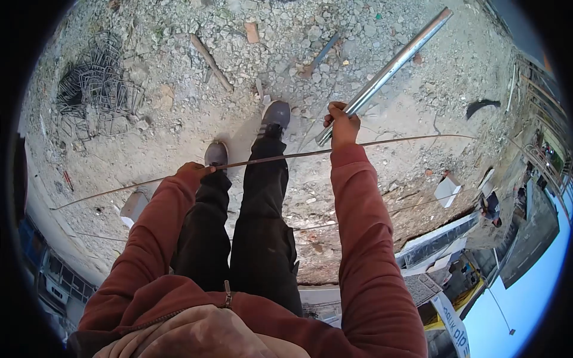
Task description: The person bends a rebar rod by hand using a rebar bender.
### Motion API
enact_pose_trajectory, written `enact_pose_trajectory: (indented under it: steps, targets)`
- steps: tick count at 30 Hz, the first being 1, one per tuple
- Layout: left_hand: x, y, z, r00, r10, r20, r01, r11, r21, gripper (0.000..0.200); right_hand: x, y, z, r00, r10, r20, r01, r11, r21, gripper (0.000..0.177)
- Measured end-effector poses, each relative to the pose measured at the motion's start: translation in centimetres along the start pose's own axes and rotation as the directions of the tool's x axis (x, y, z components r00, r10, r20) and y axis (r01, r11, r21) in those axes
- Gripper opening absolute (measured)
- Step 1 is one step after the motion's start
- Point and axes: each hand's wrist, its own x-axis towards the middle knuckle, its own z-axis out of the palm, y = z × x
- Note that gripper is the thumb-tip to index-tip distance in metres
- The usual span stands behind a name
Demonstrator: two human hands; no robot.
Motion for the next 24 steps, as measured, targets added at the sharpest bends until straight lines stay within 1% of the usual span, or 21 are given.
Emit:
enact_pose_trajectory:
  steps: [2, 3, 4, 5, 6, 7, 8, 9, 10, 12, 13, 15, 16, 17, 18, 19, 20, 22, 23, 24]
  targets:
    - [3.0, -1.1, 0.5, 0.999, -0.036, 0.015, 0.036, 0.999, 0.008, 0.057, 9.4, 2.5, 2.2, 0.995, -0.027, -0.091, 0.026, 1.000, -0.003, 0.011]
    - [4.2, -0.9, 0.2, 0.994, -0.100, 0.052, 0.100, 0.995, 0.011, 0.055, 13.4, 4.0, 3.0, 0.994, -0.029, -0.104, 0.026, 0.999, -0.026, 0.013]
    - [5.7, -1.3, 0.4, 0.996, -0.084, 0.010, 0.083, 0.996, 0.009, 0.054, 16.7, 5.6, 3.7, 0.992, -0.032, -0.120, 0.026, 0.998, -0.053, 0.015]
    - [7.3, -1.5, 0.3, 0.997, -0.067, 0.025, 0.065, 0.997, 0.051, 0.051, 19.2, 7.0, 4.5, 0.984, 0.008, -0.180, -0.024, 0.996, -0.088, 0.016]
    - [8.8, -2.2, 0.7, 0.999, -0.036, -0.006, 0.036, 0.999, 0.027, 0.050, 21.5, 8.1, 5.5, 0.971, 0.039, -0.237, -0.069, 0.990, -0.121, 0.016]
    - [10.4, -2.8, 0.9, 1.000, -0.017, -0.007, 0.017, 0.999, 0.039, 0.049, 23.6, 9.2, 6.0, 0.963, 0.038, -0.266, -0.088, 0.980, -0.180, 0.019]
    - [11.8, -3.7, 1.5, 0.992, 0.088, -0.087, -0.088, 0.996, 0.009, 0.049, 25.2, 10.2, 6.6, 0.956, 0.032, -0.292, -0.105, 0.966, -0.237, 0.021]
    - [13.4, -4.5, 1.9, 0.992, 0.101, -0.079, -0.097, 0.994, 0.045, 0.046, 26.2, 11.0, 7.3, 0.953, -0.041, -0.299, -0.061, 0.945, -0.323, 0.020]
    - [14.5, -4.8, 2.1, 0.992, 0.115, -0.051, -0.114, 0.993, 0.025, 0.044, 27.4, 12.2, 7.4, 0.948, -0.119, -0.296, -0.013, 0.913, -0.407, 0.020]
    - [16.5, -4.8, 2.9, 0.998, 0.037, -0.051, -0.034, 0.998, 0.062, 0.043, 29.6, 13.9, 7.7, 0.952, -0.182, -0.247, 0.032, 0.859, -0.511, 0.022]
    - [17.0, -5.1, 3.7, 0.996, 0.066, -0.063, -0.061, 0.995, 0.076, 0.042, 30.6, 14.3, 7.5, 0.952, -0.215, -0.218, 0.060, 0.829, -0.556, 0.024]
    - [17.9, -5.6, 4.7, 0.986, 0.133, -0.099, -0.120, 0.985, 0.126, 0.041, 31.6, 14.2, 7.2, 0.954, -0.191, -0.230, -0.002, 0.765, -0.644, 0.025]
    - [18.3, -5.6, 5.2, 0.962, 0.168, -0.215, -0.134, 0.977, 0.166, 0.040, 31.7, 13.9, 7.3, 0.953, -0.182, -0.240, -0.033, 0.730, -0.683, 0.026]
    - [18.7, -5.4, 6.1, 0.922, 0.205, -0.327, -0.143, 0.968, 0.205, 0.040, 31.8, 13.4, 7.4, 0.949, -0.154, -0.276, -0.081, 0.727, -0.682, 0.024]
    - [19.0, -5.0, 6.5, 0.868, 0.242, -0.433, -0.146, 0.959, 0.243, 0.040, 30.9, 12.7, 7.8, 0.961, -0.098, -0.260, -0.084, 0.790, -0.608, 0.021]
    - [19.7, -4.2, 5.9, 0.984, -0.015, -0.178, 0.063, 0.960, 0.273, 0.052, 29.6, 12.1, 8.2, 0.970, -0.046, -0.238, -0.089, 0.845, -0.527, 0.019]
    - [19.5, -3.6, 6.0, 0.981, 0.003, -0.195, 0.059, 0.947, 0.314, 0.057, 28.1, 11.3, 8.5, 0.978, 0.004, -0.210, -0.098, 0.893, -0.440, 0.017]
    - [18.8, -2.0, 5.3, 0.971, 0.048, -0.235, 0.053, 0.913, 0.405, 0.069, 25.9, 11.2, 7.8, 0.995, 0.085, -0.048, -0.094, 0.970, -0.224, 0.015]
    - [18.4, -0.3, 5.0, 0.975, -0.026, -0.222, 0.119, 0.902, 0.415, 0.083, 24.8, 11.3, 7.3, 0.993, 0.108, 0.040, -0.104, 0.989, -0.107, 0.014]
    - [17.5, 1.7, 5.0, 0.952, 0.116, -0.285, -0.047, 0.970, 0.238, 0.083, 22.4, 11.1, 7.5, 0.988, 0.141, 0.063, -0.137, 0.988, -0.067, 0.013]
